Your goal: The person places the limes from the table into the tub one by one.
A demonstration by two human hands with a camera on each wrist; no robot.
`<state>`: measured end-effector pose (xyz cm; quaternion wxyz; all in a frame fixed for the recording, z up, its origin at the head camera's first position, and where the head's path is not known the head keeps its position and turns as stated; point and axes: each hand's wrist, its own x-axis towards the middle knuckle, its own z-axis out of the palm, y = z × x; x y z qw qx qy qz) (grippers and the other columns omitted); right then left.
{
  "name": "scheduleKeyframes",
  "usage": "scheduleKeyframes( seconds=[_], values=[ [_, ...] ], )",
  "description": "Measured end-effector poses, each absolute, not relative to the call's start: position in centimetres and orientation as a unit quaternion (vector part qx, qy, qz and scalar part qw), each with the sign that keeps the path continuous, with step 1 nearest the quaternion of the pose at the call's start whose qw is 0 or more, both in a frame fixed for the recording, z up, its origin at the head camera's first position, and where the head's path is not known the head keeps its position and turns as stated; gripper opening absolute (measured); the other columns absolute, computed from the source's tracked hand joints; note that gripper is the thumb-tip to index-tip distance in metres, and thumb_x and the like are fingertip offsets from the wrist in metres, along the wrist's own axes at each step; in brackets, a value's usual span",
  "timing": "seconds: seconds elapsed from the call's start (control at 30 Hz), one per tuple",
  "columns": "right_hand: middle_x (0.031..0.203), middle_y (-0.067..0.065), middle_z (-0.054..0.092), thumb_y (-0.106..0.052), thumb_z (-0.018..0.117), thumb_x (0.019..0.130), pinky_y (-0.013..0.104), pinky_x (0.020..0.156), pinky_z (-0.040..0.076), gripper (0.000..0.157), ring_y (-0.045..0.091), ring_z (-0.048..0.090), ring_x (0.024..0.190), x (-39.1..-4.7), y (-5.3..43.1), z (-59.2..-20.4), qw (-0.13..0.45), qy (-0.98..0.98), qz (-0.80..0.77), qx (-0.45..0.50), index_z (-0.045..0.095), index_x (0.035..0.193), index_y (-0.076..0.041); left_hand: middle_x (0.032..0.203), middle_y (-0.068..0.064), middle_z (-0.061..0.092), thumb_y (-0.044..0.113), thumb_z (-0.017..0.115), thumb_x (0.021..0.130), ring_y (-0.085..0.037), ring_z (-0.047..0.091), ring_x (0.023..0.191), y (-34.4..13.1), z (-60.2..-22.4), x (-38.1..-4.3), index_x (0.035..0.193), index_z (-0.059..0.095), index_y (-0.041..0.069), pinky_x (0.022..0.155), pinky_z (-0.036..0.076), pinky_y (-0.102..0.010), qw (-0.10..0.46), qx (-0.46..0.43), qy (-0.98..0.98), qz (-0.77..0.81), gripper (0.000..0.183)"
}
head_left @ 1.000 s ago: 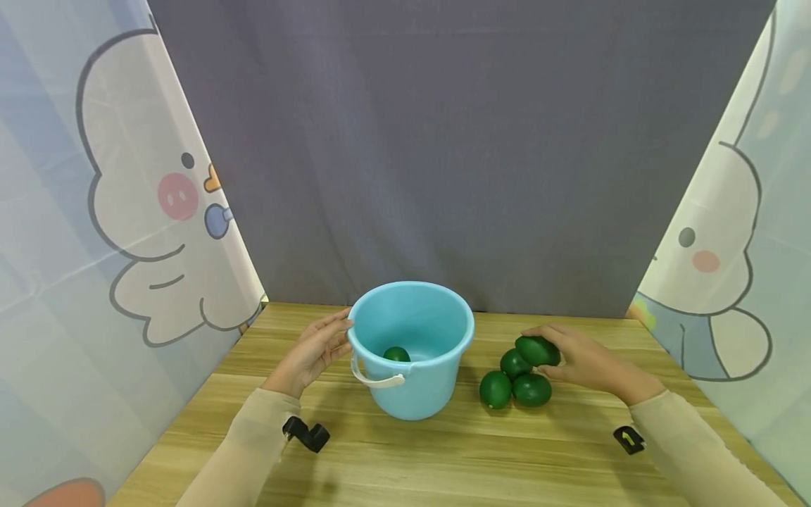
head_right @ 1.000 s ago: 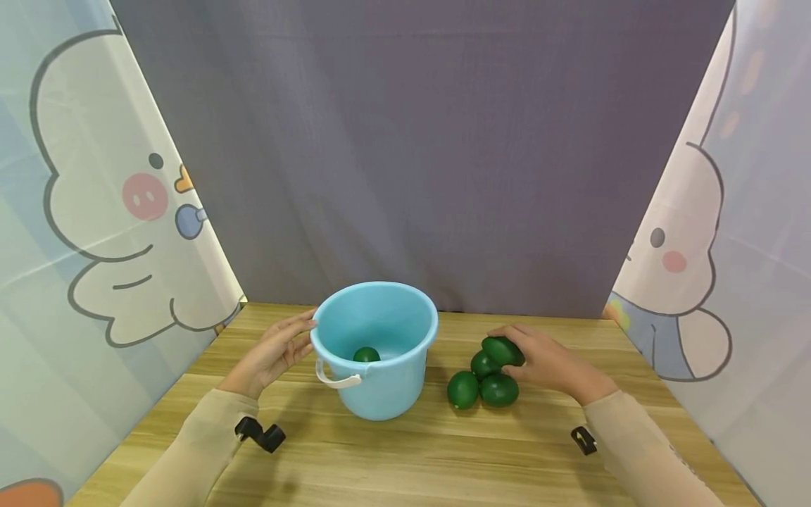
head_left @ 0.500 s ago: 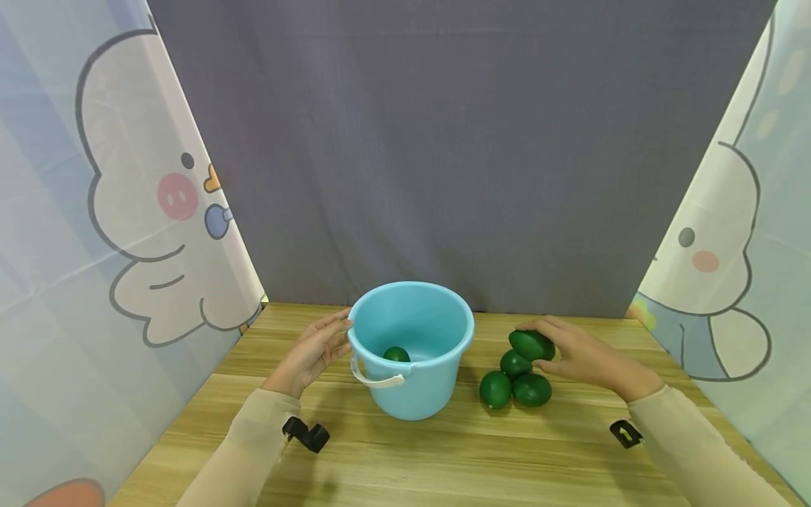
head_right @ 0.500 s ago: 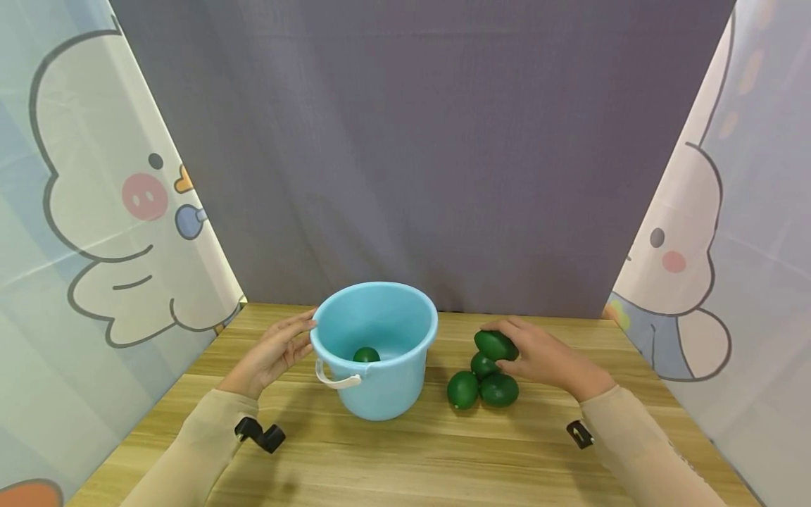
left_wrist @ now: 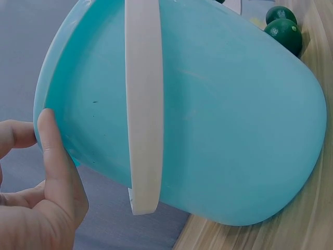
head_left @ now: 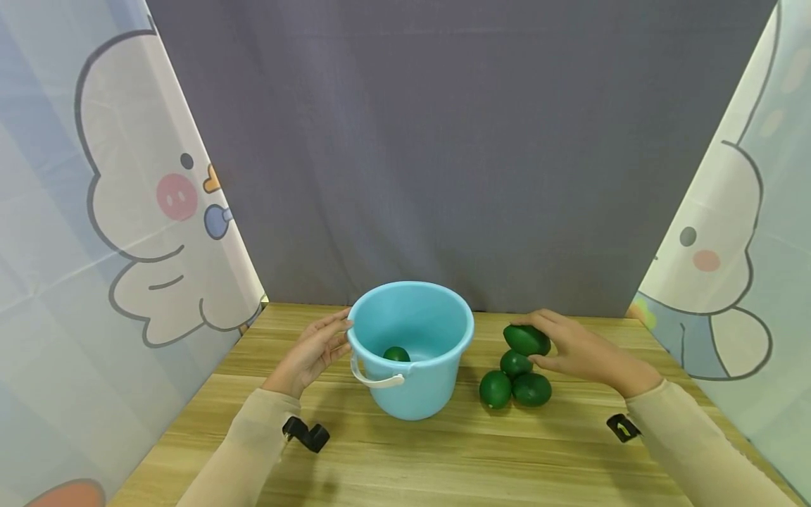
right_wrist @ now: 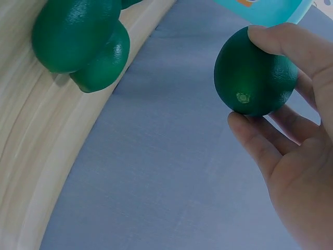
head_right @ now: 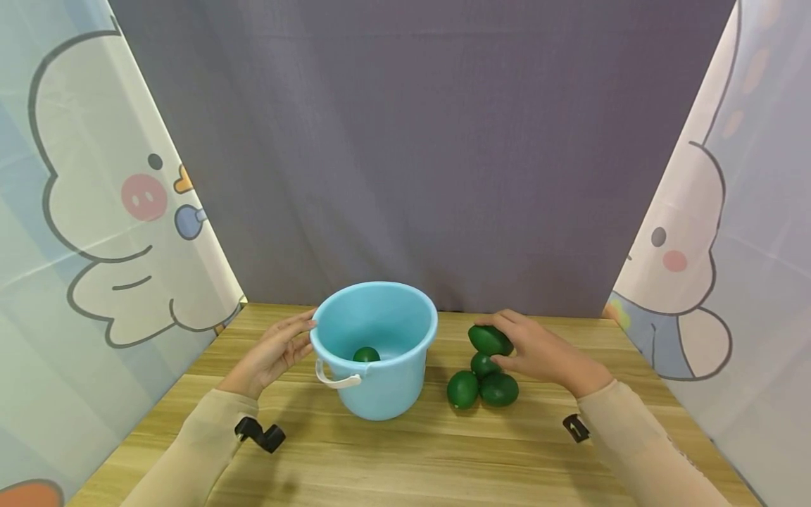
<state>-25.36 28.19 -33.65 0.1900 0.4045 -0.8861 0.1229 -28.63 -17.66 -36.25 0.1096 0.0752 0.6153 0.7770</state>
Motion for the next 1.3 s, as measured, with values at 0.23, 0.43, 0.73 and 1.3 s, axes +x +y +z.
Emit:
scheduleKeyframes(
  seconds=[0.23, 0.43, 0.73, 1.3],
  values=[
    [0.124, 0.007, 0.062, -0.009, 0.085, 0.079, 0.036, 0.081, 0.06, 0.058, 0.019, 0.061, 0.107, -25.2, 27.8, -32.9, 0.191, -0.883, 0.123, 0.41, 0.061, 0.131, -0.003, 0.136, -0.018, 0.05, 0.011, 0.056, 0.102, -0.006, 0.065, 0.084, -17.6, -36.2, -28.6, 0.153, 0.037, 0.001, 0.074, 0.058, -0.015, 0.109, 0.072, 0.614, 0.778, 0.055],
    [0.123, 0.007, 0.062, -0.005, 0.086, 0.078, 0.039, 0.081, 0.06, 0.058, 0.022, 0.062, 0.107, -25.3, 27.4, -32.5, 0.209, -0.871, 0.121, 0.429, 0.061, 0.13, -0.002, 0.133, -0.017, 0.052, 0.011, 0.056, 0.102, -0.006, 0.065, 0.084, -17.6, -36.2, -28.6, 0.153, 0.037, 0.0, 0.074, 0.057, -0.015, 0.109, 0.074, 0.616, 0.777, 0.055],
    [0.124, 0.004, 0.062, -0.005, 0.086, 0.077, 0.039, 0.08, 0.059, 0.06, 0.02, 0.061, 0.107, -25.7, 27.0, -32.0, 0.226, -0.86, 0.129, 0.44, 0.061, 0.131, -0.005, 0.135, -0.016, 0.052, 0.012, 0.057, 0.102, -0.007, 0.065, 0.085, -17.6, -36.2, -28.7, 0.153, 0.037, 0.0, 0.076, 0.058, -0.016, 0.112, 0.077, 0.616, 0.776, 0.056],
    [0.126, 0.003, 0.061, -0.009, 0.084, 0.08, 0.041, 0.087, 0.058, 0.061, 0.019, 0.06, 0.112, -25.8, 26.1, -31.2, 0.213, -0.864, 0.14, 0.435, 0.058, 0.135, -0.005, 0.136, -0.014, 0.051, 0.012, 0.057, 0.102, -0.006, 0.065, 0.087, -17.7, -36.1, -28.5, 0.153, 0.037, 0.001, 0.082, 0.058, -0.019, 0.112, 0.071, 0.618, 0.775, 0.055]
  ],
)
